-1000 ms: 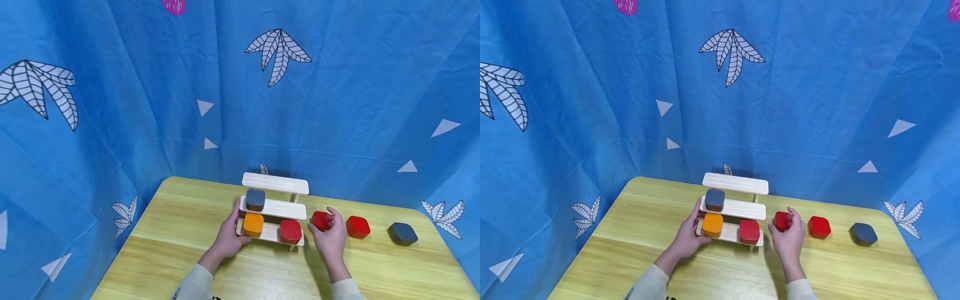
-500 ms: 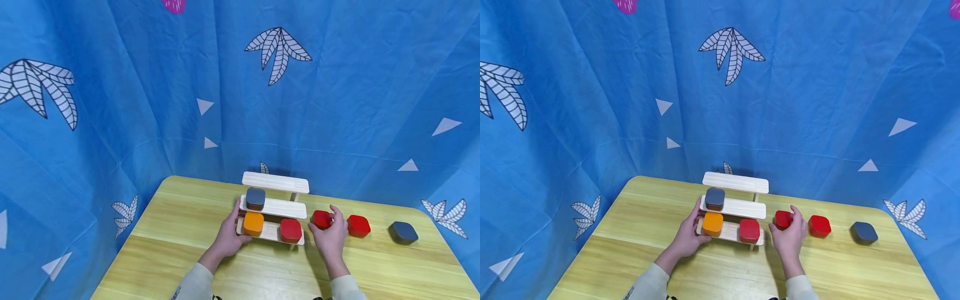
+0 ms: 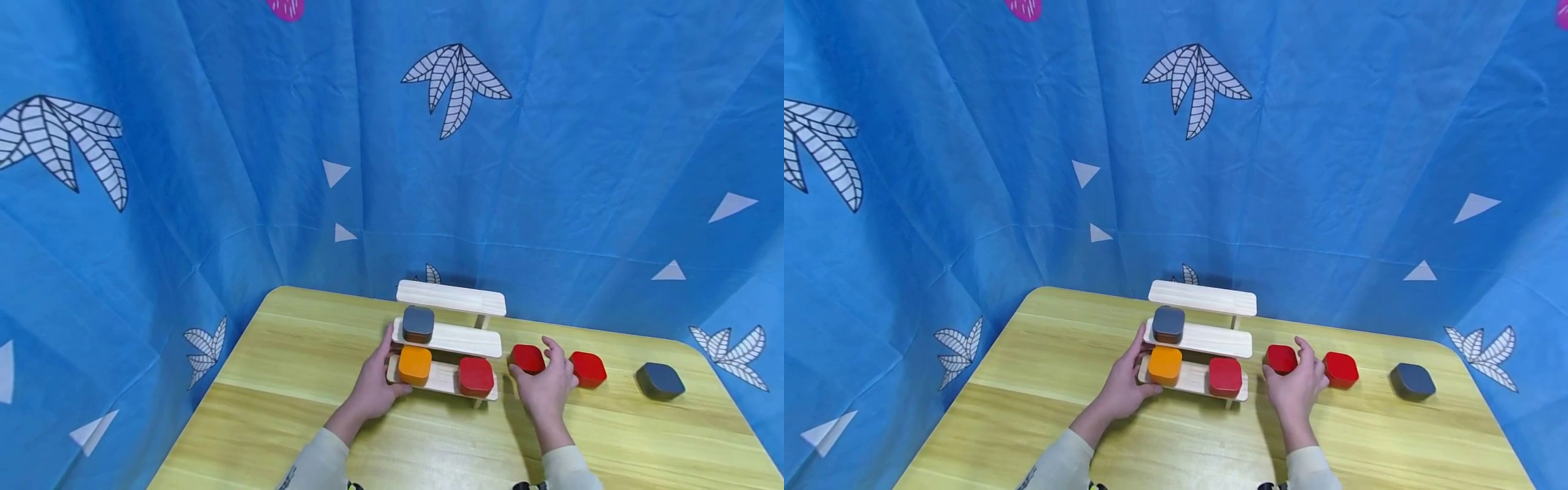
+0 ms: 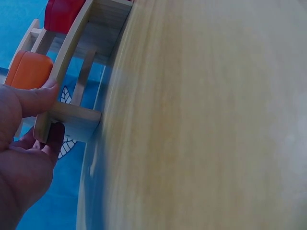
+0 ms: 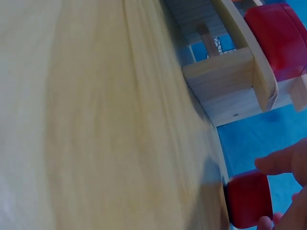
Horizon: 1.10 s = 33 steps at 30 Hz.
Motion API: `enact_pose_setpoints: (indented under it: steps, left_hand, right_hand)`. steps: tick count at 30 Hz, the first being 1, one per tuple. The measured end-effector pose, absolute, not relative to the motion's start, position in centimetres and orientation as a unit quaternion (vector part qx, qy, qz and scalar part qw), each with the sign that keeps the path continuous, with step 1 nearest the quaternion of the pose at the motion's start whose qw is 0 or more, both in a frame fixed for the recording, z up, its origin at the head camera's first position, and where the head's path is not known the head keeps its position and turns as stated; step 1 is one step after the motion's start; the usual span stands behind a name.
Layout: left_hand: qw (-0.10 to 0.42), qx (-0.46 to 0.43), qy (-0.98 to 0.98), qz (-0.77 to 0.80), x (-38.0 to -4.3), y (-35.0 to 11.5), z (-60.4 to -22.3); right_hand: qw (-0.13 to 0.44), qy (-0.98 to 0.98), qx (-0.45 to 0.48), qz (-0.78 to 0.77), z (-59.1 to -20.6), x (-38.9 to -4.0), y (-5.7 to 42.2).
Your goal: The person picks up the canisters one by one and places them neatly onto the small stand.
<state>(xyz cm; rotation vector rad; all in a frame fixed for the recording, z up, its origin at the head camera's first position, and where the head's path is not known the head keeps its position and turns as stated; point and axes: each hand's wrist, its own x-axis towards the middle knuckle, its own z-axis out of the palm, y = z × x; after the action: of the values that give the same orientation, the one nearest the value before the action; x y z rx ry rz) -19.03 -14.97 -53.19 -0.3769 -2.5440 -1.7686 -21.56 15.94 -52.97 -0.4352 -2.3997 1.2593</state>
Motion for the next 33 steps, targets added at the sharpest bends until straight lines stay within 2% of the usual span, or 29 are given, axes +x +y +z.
enact_pose_setpoints:
  steps: [8,33]
  left_hand:
    - [0.007,-0.114,-0.815,-0.567,-19.0,-14.9,-53.1]
    - [0.001,-0.108,-0.812,-0.574,-19.1,-14.9,-53.3]
  right_hand:
    - [0.164,-0.866,-0.163,0.444,-53.4,-21.8,16.2]
    - [0.156,-0.862,-0.165,0.452,-54.1,-22.5,16.4]
